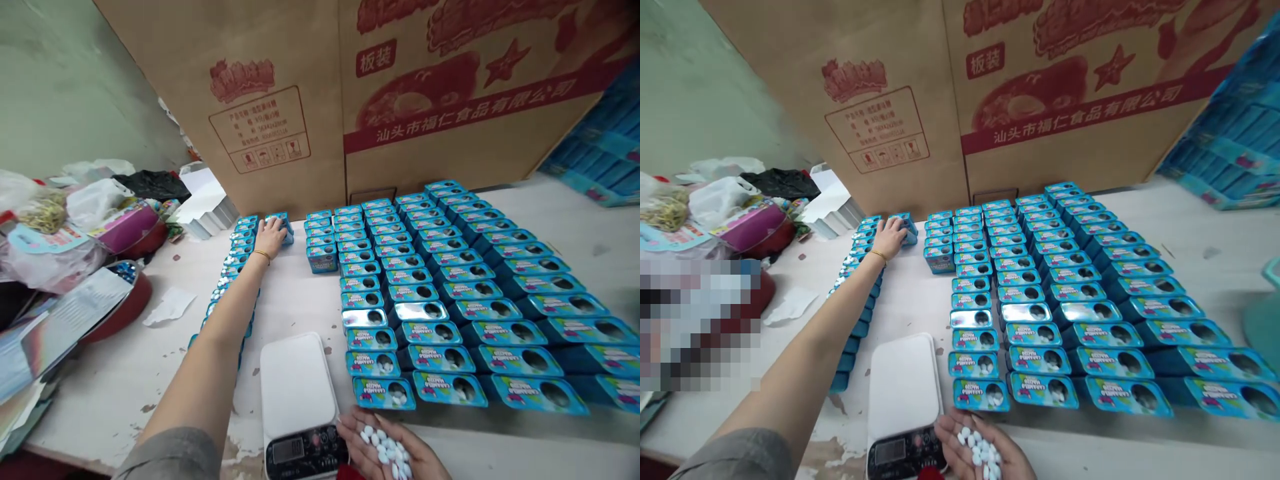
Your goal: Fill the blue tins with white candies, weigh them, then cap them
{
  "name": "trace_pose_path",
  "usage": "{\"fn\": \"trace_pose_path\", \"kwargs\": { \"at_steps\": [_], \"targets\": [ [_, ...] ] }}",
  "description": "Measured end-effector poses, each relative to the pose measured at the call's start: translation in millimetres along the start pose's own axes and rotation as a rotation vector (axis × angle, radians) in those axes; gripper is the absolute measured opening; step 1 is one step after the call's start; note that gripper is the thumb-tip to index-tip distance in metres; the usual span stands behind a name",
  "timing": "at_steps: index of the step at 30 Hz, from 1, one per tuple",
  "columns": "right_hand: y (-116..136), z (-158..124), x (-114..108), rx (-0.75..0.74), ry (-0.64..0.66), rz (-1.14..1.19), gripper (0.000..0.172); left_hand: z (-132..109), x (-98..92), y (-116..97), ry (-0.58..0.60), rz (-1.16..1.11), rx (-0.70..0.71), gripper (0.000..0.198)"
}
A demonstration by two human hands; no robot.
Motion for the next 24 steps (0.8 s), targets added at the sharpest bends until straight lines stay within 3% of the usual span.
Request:
{"fn": "trace_pose_path", "kwargs": {
  "at_steps": [4,8,11,14,17,21,24],
  "targets": [
    [-5,-12,4,-0.089,-0.039,-0.029,0.031,-47,-38.7,-5,0.103,0.025,0.096,0.023],
    [-12,-19,2,-0.095,-0.066,-0.063,0.029,-127,-103.2,-20,0.183,0.093,0.270,0.024],
    [-18,-22,0,-0.091,-0.088,-0.087,0.028,-186,-141.9,-44,0.246,0.055,0.393,0.020],
    [-24,-27,-3,-0.089,-0.113,-0.120,0.030,-222,-154.4,-70,0.284,-0.007,0.459,0.019],
    [-30,-33,-5,-0.101,-0.116,-0.148,0.030,-236,-154.5,-81,0.290,-0.065,0.439,0.022],
    [-35,-39,-7,-0.106,-0.113,-0.165,0.032,-250,-167.2,-87,0.126,-0.167,0.389,0.028],
    [-37,-40,-10,-0.107,-0.085,-0.141,0.031,-276,-177.5,-113,0.040,-0.330,0.426,0.026]
  ]
}}
Point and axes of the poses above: each hand's wrist, its own z-axis towards the middle knuckle, its own x-axis out of the palm, y = z × x, the point moved 1 cm from there along z, towards the middle knuckle, and after that the axes turned 13 degrees about z, right-handed, at the moved point
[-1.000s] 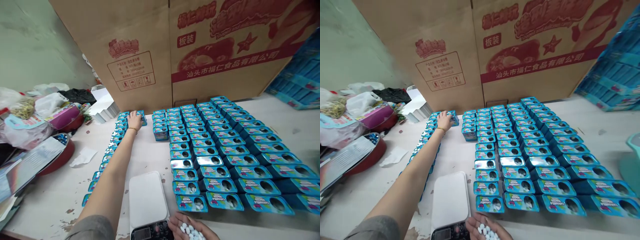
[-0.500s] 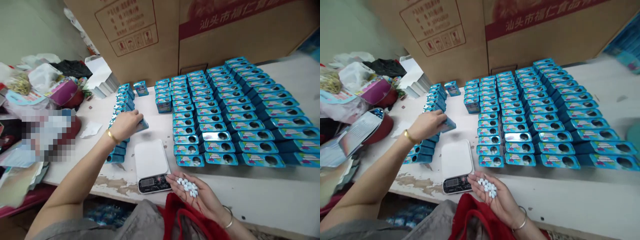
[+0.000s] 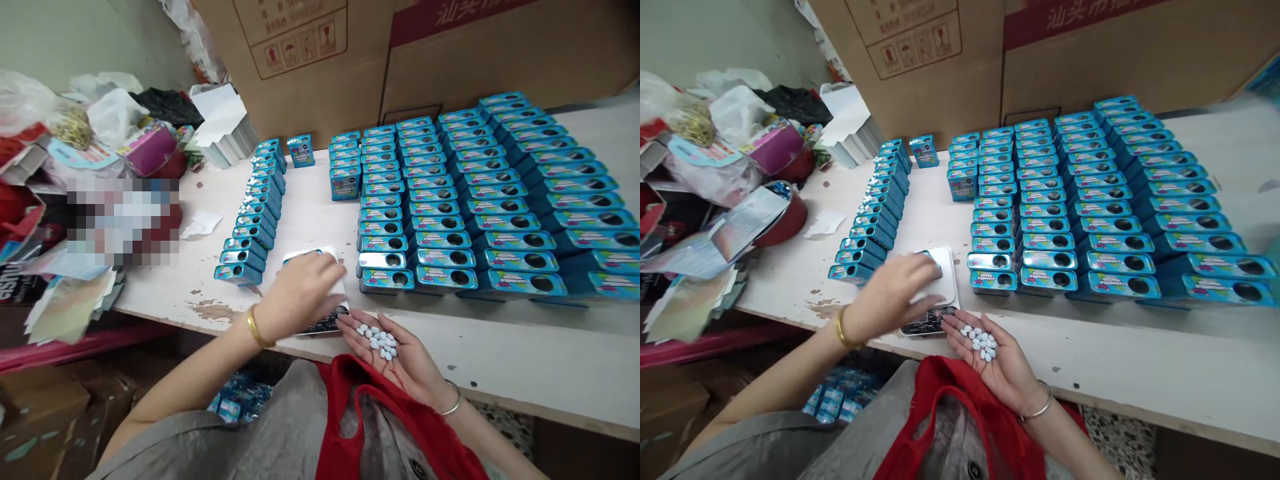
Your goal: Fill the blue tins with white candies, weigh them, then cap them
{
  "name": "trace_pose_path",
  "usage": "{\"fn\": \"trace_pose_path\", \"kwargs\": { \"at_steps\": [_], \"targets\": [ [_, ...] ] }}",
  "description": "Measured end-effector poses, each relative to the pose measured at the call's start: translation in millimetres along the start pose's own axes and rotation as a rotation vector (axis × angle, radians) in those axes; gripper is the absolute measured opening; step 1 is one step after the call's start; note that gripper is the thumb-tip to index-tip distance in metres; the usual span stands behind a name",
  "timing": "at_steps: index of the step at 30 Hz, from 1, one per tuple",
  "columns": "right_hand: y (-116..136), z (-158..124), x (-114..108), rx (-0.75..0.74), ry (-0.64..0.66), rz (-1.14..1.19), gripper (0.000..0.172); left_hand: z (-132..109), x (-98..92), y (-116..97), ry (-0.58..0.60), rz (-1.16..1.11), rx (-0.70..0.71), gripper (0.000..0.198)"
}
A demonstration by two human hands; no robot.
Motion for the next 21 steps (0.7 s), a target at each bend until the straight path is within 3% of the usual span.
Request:
{"fn": "trace_pose_path", "kwargs": {
  "at_steps": [3,7,10,14,21],
  "targets": [
    [-2,0,-4,-0.010,0.004,0.048,0.033,-10,21.2,-51,0.031,-0.158,0.121,0.024],
    [-4,-2,-6,0.013,-0.042,0.047,0.032,-15,55.7,-94,0.039,-0.209,0.016,0.021],
    [-6,-2,-6,-0.001,-0.076,0.060,0.023,-18,66.8,-100,0.036,-0.246,-0.067,0.016],
    [-9,-1,-9,0.002,-0.095,0.045,0.012,-21,68.0,-95,0.072,-0.265,-0.129,0.014],
    [-10,2,-10,0.042,-0.122,-0.002,0.018,-21,70.7,-96,0.100,-0.269,-0.106,0.015]
  ]
}}
Point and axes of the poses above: each hand's wrist, its own z-axis towards the middle knuckle, its own x-axis out of the palm, y = z × x, the point moved 1 cm from there along z, towards the middle knuckle, and after that the axes turned 13 degrees about z, right-handed, at the moved point
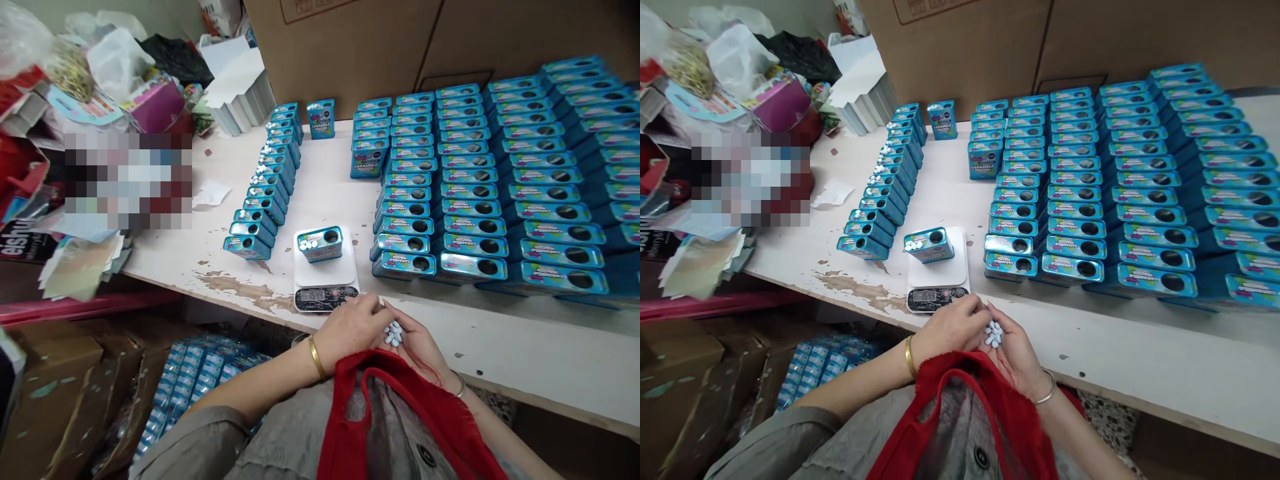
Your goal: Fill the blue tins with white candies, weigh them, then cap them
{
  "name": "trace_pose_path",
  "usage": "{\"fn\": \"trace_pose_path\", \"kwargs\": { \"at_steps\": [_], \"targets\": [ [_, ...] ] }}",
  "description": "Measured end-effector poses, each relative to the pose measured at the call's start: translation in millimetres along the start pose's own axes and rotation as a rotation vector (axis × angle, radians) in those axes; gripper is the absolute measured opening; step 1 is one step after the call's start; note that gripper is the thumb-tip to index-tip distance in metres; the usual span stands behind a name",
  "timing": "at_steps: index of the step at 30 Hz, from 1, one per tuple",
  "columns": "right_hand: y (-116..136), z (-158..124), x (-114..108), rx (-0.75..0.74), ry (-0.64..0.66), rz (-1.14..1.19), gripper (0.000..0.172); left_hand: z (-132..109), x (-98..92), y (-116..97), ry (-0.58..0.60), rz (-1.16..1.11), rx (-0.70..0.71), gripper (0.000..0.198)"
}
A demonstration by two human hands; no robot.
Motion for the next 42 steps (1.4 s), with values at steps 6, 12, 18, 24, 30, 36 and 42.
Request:
{"fn": "trace_pose_path", "kwargs": {
  "at_steps": [6,12,18,24,30,36,42],
  "targets": [
    [1,5,-1,-0.045,-0.009,-0.034,0.016,0,-0.4,3,-0.013,-0.057,-0.066,0.013],
    [4,6,3,-0.089,0.050,0.003,0.020,-19,-18.7,36,-0.571,-0.151,-0.155,0.023],
    [4,6,11,-0.047,0.046,0.007,0.032,-38,-19.8,82,-0.677,0.138,-0.557,0.050],
    [6,9,10,-0.035,0.037,-0.012,0.035,-22,-14.0,82,-0.535,0.161,-0.500,0.054],
    [9,9,10,-0.050,0.064,-0.006,0.033,2,-21.0,85,-0.484,0.114,-0.357,0.054],
    [15,10,14,-0.020,0.067,-0.004,0.034,-1,-35.7,102,-0.657,0.087,-0.428,0.033],
    [18,15,18,-0.009,0.038,0.006,0.034,8,-41.5,112,-0.486,0.214,-0.274,0.044]
  ]
}}
Point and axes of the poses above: each hand's wrist, its own z-axis towards the middle knuckle, its own x-axis out of the palm, y = z × x, the point moved 1 cm from there along z, towards the middle knuckle, and after that the axes turned 13 degrees about z, right-handed, at the moved point
